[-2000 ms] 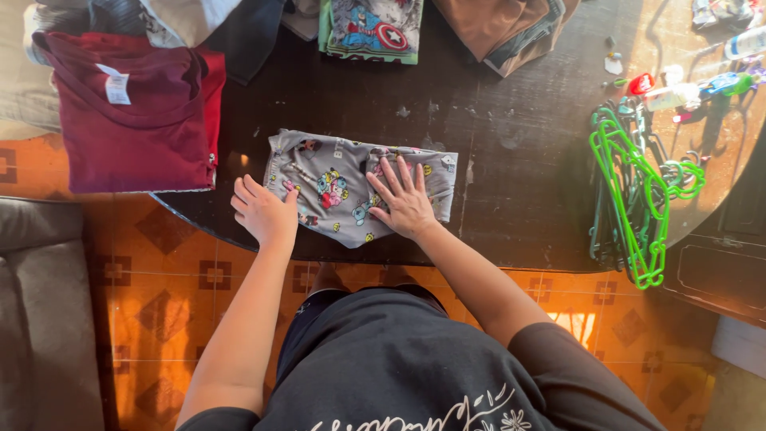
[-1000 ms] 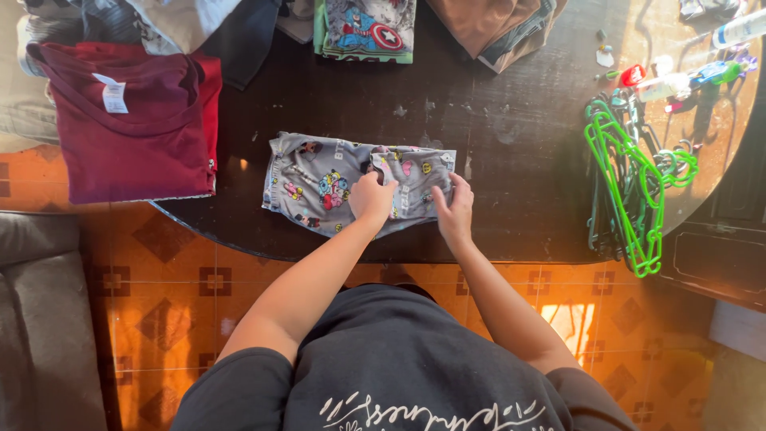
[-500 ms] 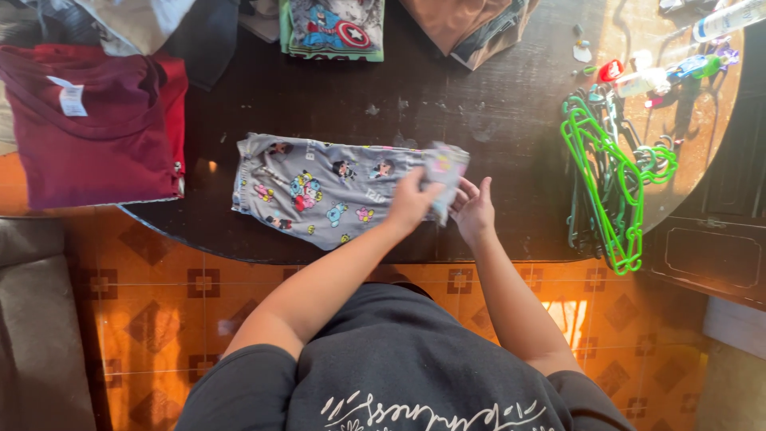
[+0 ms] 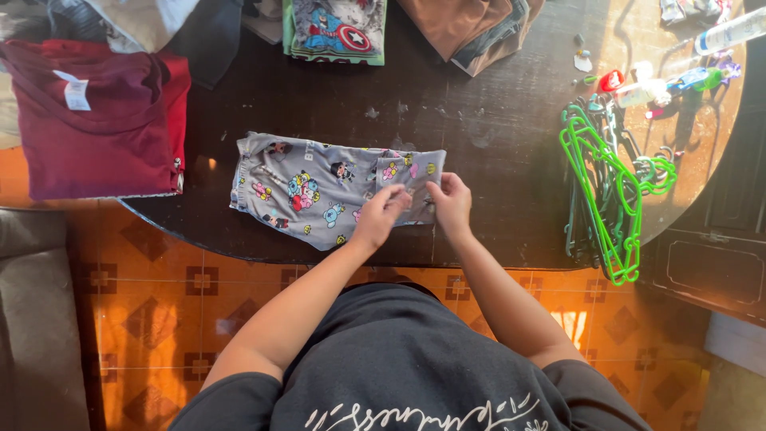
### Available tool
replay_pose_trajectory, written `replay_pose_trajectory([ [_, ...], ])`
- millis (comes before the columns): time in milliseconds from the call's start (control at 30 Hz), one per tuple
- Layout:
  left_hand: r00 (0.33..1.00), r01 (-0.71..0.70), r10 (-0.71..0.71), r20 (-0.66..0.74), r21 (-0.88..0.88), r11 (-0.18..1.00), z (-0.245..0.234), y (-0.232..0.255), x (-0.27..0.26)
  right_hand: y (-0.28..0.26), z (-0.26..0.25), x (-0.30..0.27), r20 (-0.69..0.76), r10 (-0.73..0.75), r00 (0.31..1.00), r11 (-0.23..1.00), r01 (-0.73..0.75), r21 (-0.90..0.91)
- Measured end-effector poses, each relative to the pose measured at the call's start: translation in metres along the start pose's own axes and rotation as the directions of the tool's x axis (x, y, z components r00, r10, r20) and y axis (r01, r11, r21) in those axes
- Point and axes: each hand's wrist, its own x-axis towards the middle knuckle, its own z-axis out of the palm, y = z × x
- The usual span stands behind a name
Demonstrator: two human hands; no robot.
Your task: Folding various items of clothing on a table.
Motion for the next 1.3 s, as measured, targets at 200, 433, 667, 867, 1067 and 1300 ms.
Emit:
replay_pose_trajectory([
  [200, 0.977, 0.168, -0.214, -0.006, -0.598, 0.783, -0.061, 0.017, 0.003, -0.115, 0.058, -0.056, 0.444, -0.093, 0.891, 0.980, 0.004, 0.198],
  [433, 0.982, 0.079, -0.151, -0.117, -0.470, 0.879, -0.109, -0.043, 0.021, -0.110, 0.068, -0.058, 0.364, -0.297, 0.883, 0.955, 0.271, 0.120],
  [667, 0.980, 0.124, -0.131, -0.150, -0.055, 0.991, -0.131, -0.003, 0.006, -0.100, 0.088, -0.049, 0.467, -0.563, 0.682, 0.579, 0.729, -0.366],
  [867, 0.872, 0.114, 0.252, -0.419, 0.675, 0.729, -0.158, 0.036, -0.019, -0.089, 0.127, -0.039, 0.668, -0.432, 0.606, 0.281, 0.794, -0.539],
  [1067, 0.752, 0.487, 0.284, -0.594, 0.793, 0.367, -0.213, 0.035, -0.030, -0.078, 0.143, -0.035, 0.708, -0.308, 0.636, 0.181, 0.770, -0.612],
  [1300, 0.779, 0.614, -0.218, -0.587, 0.647, 0.453, -0.222, -0.003, -0.018, -0.079, 0.146, -0.036, 0.713, -0.255, 0.653, 0.159, 0.756, -0.635],
])
